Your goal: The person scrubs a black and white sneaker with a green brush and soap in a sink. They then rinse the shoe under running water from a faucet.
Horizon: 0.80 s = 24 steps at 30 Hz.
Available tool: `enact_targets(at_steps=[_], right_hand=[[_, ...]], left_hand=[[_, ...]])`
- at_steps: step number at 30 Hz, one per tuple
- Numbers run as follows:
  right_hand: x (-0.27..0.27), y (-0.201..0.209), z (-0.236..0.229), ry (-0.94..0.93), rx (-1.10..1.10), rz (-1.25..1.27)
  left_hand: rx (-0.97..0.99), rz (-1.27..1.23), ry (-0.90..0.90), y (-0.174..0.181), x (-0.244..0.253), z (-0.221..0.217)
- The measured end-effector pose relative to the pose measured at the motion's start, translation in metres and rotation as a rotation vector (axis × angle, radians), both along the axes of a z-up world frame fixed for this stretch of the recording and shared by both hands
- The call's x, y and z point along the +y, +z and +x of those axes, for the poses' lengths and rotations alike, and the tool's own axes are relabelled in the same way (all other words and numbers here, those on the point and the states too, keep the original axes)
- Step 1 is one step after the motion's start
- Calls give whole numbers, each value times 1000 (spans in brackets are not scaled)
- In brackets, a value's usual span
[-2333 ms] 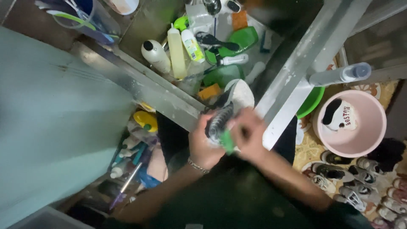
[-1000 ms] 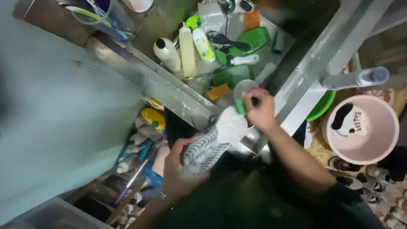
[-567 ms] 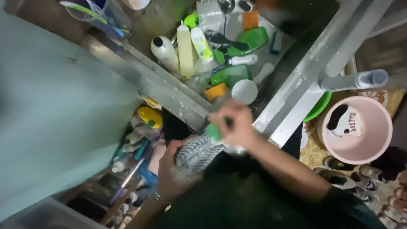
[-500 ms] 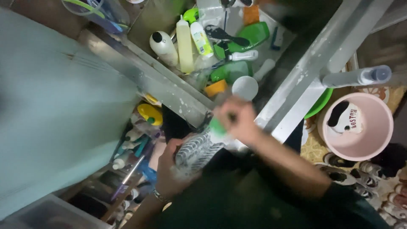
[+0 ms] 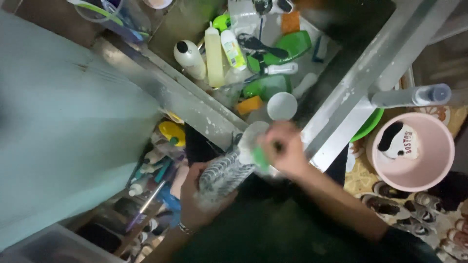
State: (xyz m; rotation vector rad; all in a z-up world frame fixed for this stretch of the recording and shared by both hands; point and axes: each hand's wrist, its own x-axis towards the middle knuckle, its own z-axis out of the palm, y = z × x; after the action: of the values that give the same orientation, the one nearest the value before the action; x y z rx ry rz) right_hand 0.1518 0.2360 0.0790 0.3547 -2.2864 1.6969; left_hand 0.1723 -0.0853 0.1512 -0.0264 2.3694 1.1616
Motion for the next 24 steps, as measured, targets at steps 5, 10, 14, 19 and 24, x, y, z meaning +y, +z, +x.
enact_targets(at_steps=[5,10,14,19,24], right_hand=[[34,-33,4,-166,-222,75],[-5,16,6,-19,34,112],[26,-36,1,-278,-53,144],[-2,12,6,-96,-80,198],[13,-4,-8,-174,-18,96]], left_hand=[[63,40,-42,6,6,-11],[-33,-22,20,14,13,-10],[-73,-19,23,18,15,-11],[66,72,-30,3,11,-6],[-109,-132,31,13,20,-7]])
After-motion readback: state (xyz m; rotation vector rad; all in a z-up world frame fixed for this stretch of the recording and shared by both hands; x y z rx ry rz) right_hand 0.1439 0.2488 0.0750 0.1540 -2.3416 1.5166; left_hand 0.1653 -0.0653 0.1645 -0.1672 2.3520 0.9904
